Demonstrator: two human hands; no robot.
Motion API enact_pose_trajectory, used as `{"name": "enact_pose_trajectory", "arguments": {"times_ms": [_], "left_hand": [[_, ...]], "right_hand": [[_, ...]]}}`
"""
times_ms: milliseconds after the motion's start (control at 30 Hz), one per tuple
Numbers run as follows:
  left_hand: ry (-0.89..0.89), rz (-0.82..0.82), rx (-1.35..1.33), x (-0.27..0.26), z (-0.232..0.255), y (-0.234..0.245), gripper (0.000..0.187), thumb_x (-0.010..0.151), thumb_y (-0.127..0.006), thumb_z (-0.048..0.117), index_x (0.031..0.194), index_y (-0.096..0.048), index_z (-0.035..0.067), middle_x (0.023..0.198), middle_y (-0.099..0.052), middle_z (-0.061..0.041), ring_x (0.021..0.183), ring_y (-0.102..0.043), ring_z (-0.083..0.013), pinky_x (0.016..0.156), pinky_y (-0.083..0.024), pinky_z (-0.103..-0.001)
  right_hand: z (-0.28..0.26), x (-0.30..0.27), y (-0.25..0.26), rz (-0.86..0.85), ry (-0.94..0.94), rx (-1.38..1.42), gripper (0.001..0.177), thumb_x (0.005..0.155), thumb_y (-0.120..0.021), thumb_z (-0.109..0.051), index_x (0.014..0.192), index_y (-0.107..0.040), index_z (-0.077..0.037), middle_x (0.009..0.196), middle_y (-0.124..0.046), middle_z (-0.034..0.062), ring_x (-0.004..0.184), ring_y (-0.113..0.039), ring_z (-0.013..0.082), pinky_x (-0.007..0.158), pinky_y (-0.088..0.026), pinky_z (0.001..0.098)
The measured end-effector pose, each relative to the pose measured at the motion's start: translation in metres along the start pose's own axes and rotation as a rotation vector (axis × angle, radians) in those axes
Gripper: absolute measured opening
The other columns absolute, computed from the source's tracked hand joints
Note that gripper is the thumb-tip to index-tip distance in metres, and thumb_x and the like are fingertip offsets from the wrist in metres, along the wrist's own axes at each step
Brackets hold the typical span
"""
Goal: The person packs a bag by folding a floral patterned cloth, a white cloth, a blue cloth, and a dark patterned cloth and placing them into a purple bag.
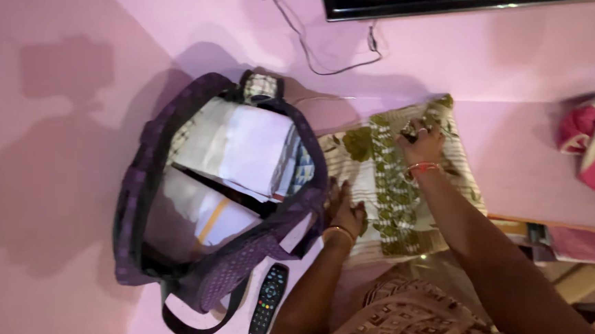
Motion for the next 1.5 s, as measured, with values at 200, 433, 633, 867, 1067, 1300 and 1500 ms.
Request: {"name": "enact_pose_trajectory", "arguments": {"times_ms": [200,433,633,867,1067,1300,1500], "left_hand": [[0.169,-0.165,-0.127,0.000,-0.001,0.002,0.074,0.091,-0.062,0.030,0.158,-0.035,0.016,0.171,-0.022,-0.018,0.140,-0.039,-0.0460,0.115,-0.036,-0.048],[0.145,-0.136,-0.102,0.001,-0.007,-0.011,0.076,0.094,-0.061,0.039,0.161,-0.030,0.021,0.168,-0.022,-0.019,0.145,-0.034,-0.0455,0.116,-0.033,-0.052],[0.092,-0.090,-0.067,0.003,-0.007,-0.008,0.072,0.094,-0.058,0.040,0.159,-0.032,0.021,0.173,-0.013,-0.014,0.151,-0.030,-0.0415,0.114,-0.035,-0.050],[0.170,-0.220,0.108,0.001,0.004,0.003,0.071,0.094,-0.058,0.040,0.159,-0.033,0.025,0.173,-0.008,-0.007,0.154,-0.017,-0.0365,0.121,-0.027,-0.047],[0.102,-0.021,0.097,-0.003,0.006,0.005,0.075,0.091,-0.063,0.045,0.157,-0.034,0.025,0.171,-0.013,-0.012,0.157,-0.013,-0.0382,0.123,-0.019,-0.052],[0.196,-0.039,0.078,-0.014,-0.026,-0.014,0.086,0.085,-0.068,0.038,0.161,-0.031,0.021,0.168,-0.012,-0.021,0.154,-0.010,-0.0441,0.124,-0.013,-0.053],[0.186,-0.100,-0.070,-0.060,0.002,0.022,0.082,0.084,-0.063,0.044,0.158,-0.031,0.027,0.171,-0.028,-0.012,0.153,-0.024,-0.0413,0.121,-0.028,-0.049]], "right_hand": [[-0.085,-0.017,0.010,-0.357,0.425,0.051,0.038,0.086,-0.078,-0.024,0.119,-0.074,-0.006,0.143,-0.061,0.0190,0.118,-0.060,0.0360,0.099,-0.051,0.0469],[-0.049,-0.070,0.099,-0.466,0.107,0.236,0.031,0.093,-0.076,-0.033,0.116,-0.077,-0.012,0.114,-0.076,0.0114,0.085,-0.075,0.0213,0.076,-0.059,0.0332],[-0.015,-0.148,0.149,-0.565,0.189,0.170,0.046,0.068,-0.087,-0.021,0.111,-0.071,-0.018,0.124,-0.069,0.0035,0.111,-0.070,0.0237,0.092,-0.059,0.0416],[-0.008,-0.179,0.161,-0.446,0.570,0.085,0.035,0.070,-0.083,-0.023,0.103,-0.072,-0.017,0.129,-0.070,-0.0004,0.134,-0.055,0.0225,0.111,-0.039,0.0495],[-0.050,-0.194,0.169,-0.472,0.555,0.068,0.082,0.063,-0.083,-0.053,0.133,-0.062,-0.014,0.149,-0.043,0.0142,0.142,-0.031,0.0366,0.108,-0.022,0.0688],[-0.036,-0.171,0.115,-0.592,0.668,-0.218,0.055,0.072,-0.078,-0.041,0.126,-0.067,-0.031,0.154,-0.044,0.0015,0.146,-0.032,0.0294,0.112,-0.019,0.0678],[-0.025,-0.143,0.114,-0.613,0.831,-0.190,0.053,0.076,-0.077,-0.041,0.127,-0.067,-0.028,0.152,-0.047,0.0000,0.147,-0.033,0.0276,0.116,-0.020,0.0651]]}}
Point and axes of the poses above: each hand's wrist, its own x-axis towards the middle knuckle, its own y-axis out of the back of the hand, z = x × y, the point moved 6 cm from there along x, towards the middle knuckle
